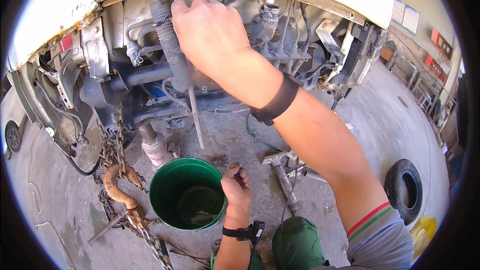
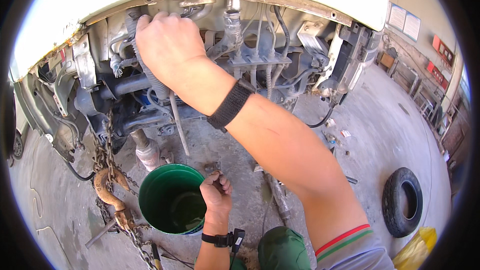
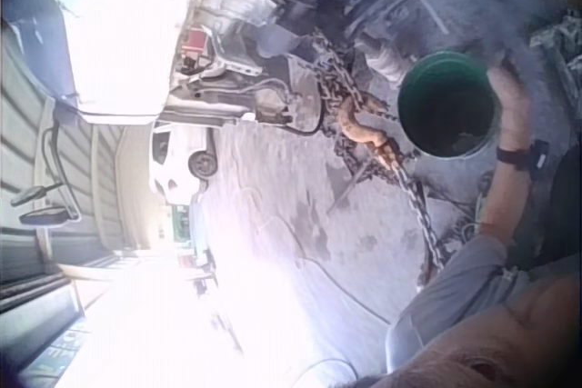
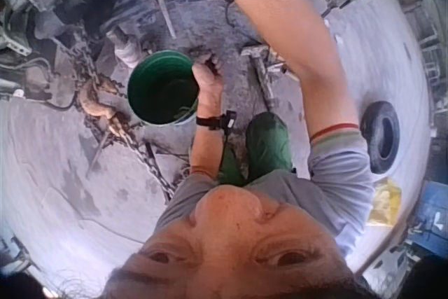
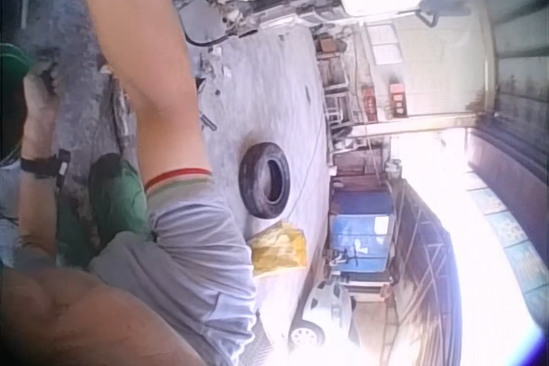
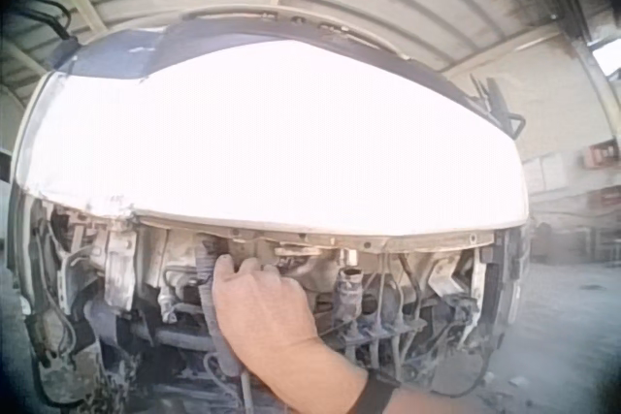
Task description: The person repairs the exposed engine compartment of a truck by using a wrench to loosen and detach various components and hoses while a bucket is placed underneath.
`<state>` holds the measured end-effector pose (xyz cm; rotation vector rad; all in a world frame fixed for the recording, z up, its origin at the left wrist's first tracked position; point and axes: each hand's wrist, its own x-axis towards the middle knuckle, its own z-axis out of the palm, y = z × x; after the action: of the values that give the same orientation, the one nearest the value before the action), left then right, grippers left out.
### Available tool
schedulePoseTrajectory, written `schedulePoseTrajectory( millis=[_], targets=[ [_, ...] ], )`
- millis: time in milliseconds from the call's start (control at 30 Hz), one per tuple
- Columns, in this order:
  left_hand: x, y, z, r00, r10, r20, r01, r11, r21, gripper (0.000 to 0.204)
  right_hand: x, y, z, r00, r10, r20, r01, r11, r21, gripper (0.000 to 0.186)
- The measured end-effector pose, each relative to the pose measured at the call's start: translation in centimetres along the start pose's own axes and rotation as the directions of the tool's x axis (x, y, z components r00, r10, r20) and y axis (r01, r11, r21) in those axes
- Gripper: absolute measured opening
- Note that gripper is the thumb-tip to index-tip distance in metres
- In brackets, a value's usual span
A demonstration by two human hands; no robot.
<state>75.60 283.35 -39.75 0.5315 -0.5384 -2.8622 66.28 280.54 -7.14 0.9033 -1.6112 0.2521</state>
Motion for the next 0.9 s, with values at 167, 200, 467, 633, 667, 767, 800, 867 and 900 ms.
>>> schedulePoseTrajectory(
  millis=[167,200,467,633,667,767,800,867,900],
  targets=[
    [0.1,0.1,0.1,1.000,-0.004,-0.022,0.004,1.000,0.006,0.008,-0.6,0.6,-1.1,0.997,-0.080,-0.015,0.078,0.994,-0.082,0.014],
    [0.2,-0.1,0.2,1.000,-0.008,-0.021,0.008,1.000,0.007,0.008,-0.9,0.8,-0.9,0.994,-0.104,-0.017,0.102,0.990,-0.093,0.014],
    [0.5,-0.4,0.2,1.000,-0.012,-0.015,0.012,1.000,0.007,0.009,-1.6,2.3,-1.6,0.974,0.081,-0.211,-0.026,0.968,0.251,0.021],
    [0.6,-0.3,0.2,1.000,-0.011,-0.005,0.011,1.000,-0.003,0.009,-3.6,4.0,-2.9,0.871,0.475,-0.125,-0.289,0.702,0.651,0.025],
    [0.6,-0.3,0.0,1.000,-0.010,-0.007,0.010,1.000,-0.004,0.009,-3.8,3.5,-3.0,0.853,0.513,-0.098,-0.331,0.677,0.657,0.025],
    [0.5,-0.1,-0.2,1.000,0.001,-0.011,-0.001,1.000,0.003,0.008,-3.9,3.2,-2.5,0.821,0.557,-0.124,-0.329,0.640,0.695,0.026],
    [0.5,-0.1,-0.3,1.000,0.002,-0.012,-0.002,1.000,0.002,0.008,-3.8,3.2,-2.3,0.807,0.562,-0.179,-0.281,0.632,0.722,0.027],
    [0.5,0.1,-0.4,1.000,-0.004,-0.008,0.004,1.000,0.005,0.008,-3.7,3.1,-2.5,0.778,0.609,-0.154,-0.308,0.584,0.751,0.028],
    [0.5,0.2,-0.4,1.000,-0.001,-0.009,0.002,1.000,0.002,0.008,-3.6,3.1,-2.7,0.747,0.653,-0.128,-0.334,0.534,0.777,0.030]
  ],
)
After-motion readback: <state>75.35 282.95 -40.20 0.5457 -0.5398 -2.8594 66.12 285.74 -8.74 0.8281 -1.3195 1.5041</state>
